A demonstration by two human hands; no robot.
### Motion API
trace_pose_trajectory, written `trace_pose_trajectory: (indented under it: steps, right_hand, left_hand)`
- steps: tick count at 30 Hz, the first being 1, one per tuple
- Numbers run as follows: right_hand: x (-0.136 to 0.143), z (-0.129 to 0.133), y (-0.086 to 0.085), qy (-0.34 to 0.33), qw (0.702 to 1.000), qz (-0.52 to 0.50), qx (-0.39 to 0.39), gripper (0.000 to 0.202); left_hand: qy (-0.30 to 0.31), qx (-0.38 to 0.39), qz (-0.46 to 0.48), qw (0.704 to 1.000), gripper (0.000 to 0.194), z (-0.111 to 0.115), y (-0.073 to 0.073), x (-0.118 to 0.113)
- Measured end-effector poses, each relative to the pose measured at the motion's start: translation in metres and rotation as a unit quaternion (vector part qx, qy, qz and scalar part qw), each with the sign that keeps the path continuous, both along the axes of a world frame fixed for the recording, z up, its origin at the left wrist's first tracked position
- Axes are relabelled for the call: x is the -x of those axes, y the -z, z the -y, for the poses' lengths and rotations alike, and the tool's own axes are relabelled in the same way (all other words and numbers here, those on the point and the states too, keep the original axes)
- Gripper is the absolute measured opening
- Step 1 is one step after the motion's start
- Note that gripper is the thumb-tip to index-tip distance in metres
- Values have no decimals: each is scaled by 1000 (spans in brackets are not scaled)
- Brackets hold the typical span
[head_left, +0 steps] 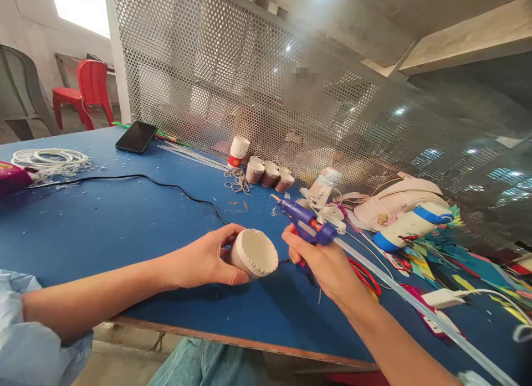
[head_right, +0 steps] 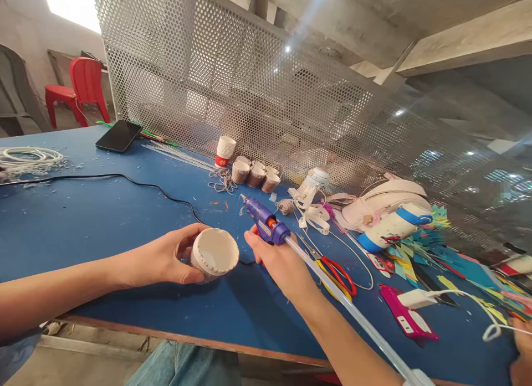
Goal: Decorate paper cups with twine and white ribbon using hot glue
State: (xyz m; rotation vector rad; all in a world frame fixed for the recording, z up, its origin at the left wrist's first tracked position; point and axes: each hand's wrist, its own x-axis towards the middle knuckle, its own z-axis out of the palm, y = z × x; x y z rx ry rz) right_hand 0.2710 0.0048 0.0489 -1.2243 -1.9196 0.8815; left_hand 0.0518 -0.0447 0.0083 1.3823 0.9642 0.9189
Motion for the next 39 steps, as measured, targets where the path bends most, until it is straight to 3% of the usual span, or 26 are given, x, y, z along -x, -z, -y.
trace_pose_trajectory:
  steps: [3,9,15,23,33,39]
  right_hand:
    - [13,-10,9,-44,991,-79,94,31]
    - [26,-12,15,-72,979,-101,161,30]
    - [28,-13,13,-30,995,-19,96,27]
    - [33,-4,6,-47,996,74,-9,12]
    - [21,-1,8,-71,994,47,73,18]
    - [25,1,0,-69,996,-10,60,21]
  left_hand:
    - [0,4,12,1000,58,0,2,-1]
    - [4,17,15,1000,55,0,2,-2]
    - [8,46,20,999,55,0,4,-2]
    - [13,18,-4,1000,51,0,6,-1]
    - [5,43,12,999,54,-2,7,-2]
    - [0,26,-9,1000,52,0,6,-2]
